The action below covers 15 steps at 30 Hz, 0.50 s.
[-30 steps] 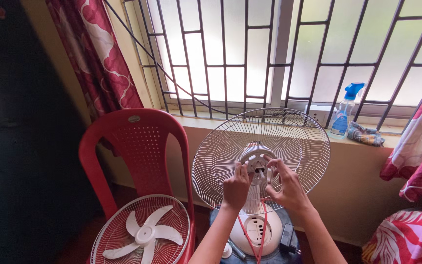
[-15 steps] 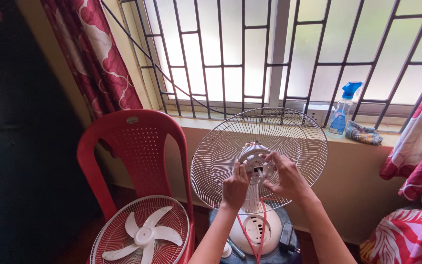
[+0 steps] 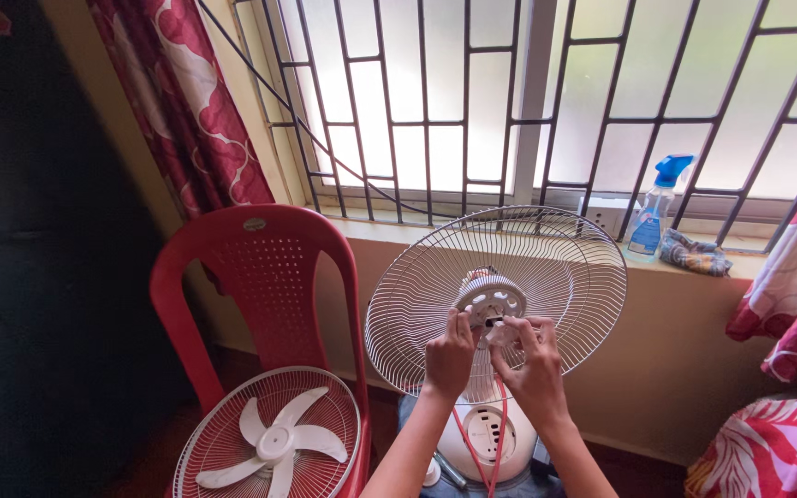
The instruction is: The person reassembles a table fan by attaching the front grille, securing the central hub cap, and mounting the fan blade onto the motor shaft. The hands align and press each component into place without using tools.
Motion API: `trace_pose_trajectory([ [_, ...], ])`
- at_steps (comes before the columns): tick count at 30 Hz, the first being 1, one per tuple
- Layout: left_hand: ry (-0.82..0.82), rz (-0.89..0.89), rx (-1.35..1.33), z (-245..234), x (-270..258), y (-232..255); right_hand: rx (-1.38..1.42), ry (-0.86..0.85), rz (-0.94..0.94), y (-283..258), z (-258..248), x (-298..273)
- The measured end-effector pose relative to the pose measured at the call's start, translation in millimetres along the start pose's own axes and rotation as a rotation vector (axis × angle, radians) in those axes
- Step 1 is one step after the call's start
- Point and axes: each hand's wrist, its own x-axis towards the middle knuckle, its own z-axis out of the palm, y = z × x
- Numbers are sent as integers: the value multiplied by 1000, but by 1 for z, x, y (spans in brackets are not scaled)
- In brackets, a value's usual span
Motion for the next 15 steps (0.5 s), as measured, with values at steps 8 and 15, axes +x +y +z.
trace_pose_trajectory([
  [8,-8,-10,29,4,-2,-1,-46,67,-6,-3,21,7],
  [15,-23,-1,36,6,-2,-3,-26,111,-2,-13,25,11],
])
